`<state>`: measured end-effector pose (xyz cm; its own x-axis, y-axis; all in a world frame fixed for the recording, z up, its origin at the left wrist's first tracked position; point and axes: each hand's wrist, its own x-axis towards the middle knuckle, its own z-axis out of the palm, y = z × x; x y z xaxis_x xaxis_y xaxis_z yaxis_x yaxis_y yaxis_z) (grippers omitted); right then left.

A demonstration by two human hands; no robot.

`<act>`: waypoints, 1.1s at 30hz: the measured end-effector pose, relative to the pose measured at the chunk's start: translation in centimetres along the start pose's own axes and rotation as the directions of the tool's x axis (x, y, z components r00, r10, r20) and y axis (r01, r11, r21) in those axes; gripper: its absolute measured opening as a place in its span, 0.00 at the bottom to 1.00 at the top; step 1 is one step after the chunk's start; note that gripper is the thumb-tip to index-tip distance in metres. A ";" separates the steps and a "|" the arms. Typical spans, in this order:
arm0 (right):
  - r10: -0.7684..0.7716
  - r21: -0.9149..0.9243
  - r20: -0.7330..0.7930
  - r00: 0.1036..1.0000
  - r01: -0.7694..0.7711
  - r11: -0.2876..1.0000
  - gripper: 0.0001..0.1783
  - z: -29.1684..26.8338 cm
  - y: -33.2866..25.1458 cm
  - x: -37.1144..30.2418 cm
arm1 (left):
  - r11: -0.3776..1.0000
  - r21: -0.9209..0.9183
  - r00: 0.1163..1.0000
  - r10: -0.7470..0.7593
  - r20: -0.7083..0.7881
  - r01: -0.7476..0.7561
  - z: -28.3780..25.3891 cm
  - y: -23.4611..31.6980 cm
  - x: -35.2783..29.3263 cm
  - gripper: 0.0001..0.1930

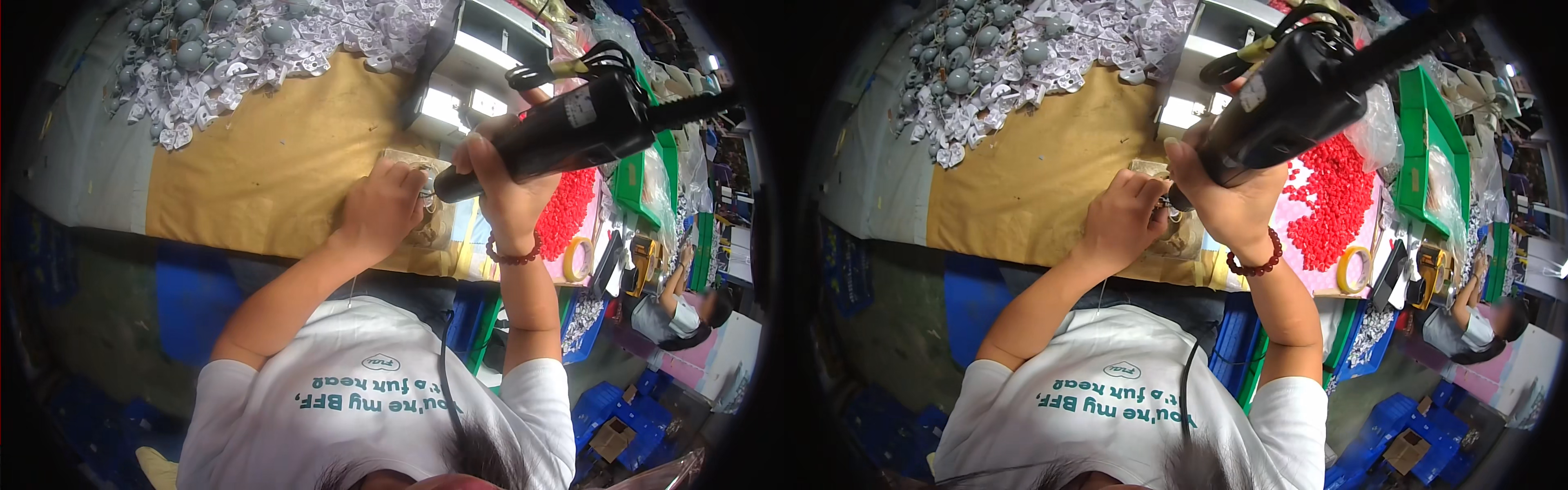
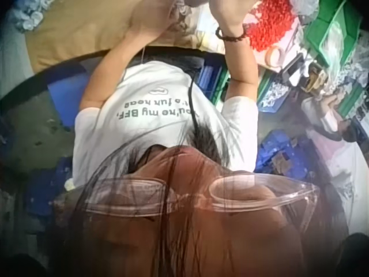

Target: Assembling small components into a spherical housing using an electric screwdriver.

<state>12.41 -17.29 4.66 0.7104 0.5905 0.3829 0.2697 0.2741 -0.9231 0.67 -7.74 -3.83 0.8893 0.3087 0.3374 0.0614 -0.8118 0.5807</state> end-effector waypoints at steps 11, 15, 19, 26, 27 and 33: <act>0.017 0.027 0.029 0.999 -0.018 0.999 0.28 -0.3 1.4 -1.4 | 0.999 -0.045 1.000 0.021 0.022 -0.020 -0.4 -0.3 0.3 0.16; -0.066 -0.291 0.215 0.974 0.128 0.948 0.29 -2.1 3.6 -3.2 | 0.997 -0.066 0.999 0.036 0.002 -0.036 -0.2 -0.4 0.3 0.17; -0.031 0.158 0.126 0.991 0.011 0.987 0.20 -0.6 2.7 -3.0 | 0.996 -0.076 0.999 0.042 -0.007 -0.042 -0.3 -0.4 0.4 0.16; 0.036 -0.248 0.206 0.978 0.016 0.969 0.12 -1.5 2.6 -3.0 | 0.996 -0.083 1.000 0.023 -0.011 -0.024 0.0 -0.4 0.2 0.16; 0.059 -0.142 0.170 0.984 -0.035 0.989 0.12 -1.5 2.9 -2.9 | 0.996 -0.085 1.000 0.022 -0.012 -0.023 0.0 -0.4 0.2 0.16; 0.057 -0.015 0.056 0.997 -0.056 0.998 0.13 -1.5 1.1 -1.1 | 0.995 -0.096 0.999 -0.018 0.037 0.022 -0.3 -0.3 0.1 0.17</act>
<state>12.87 -18.80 3.20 0.6872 0.6466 0.3311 0.2391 0.2291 -0.9436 0.60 -7.32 -3.73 0.9041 0.3051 0.2991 0.0369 -0.7532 0.6568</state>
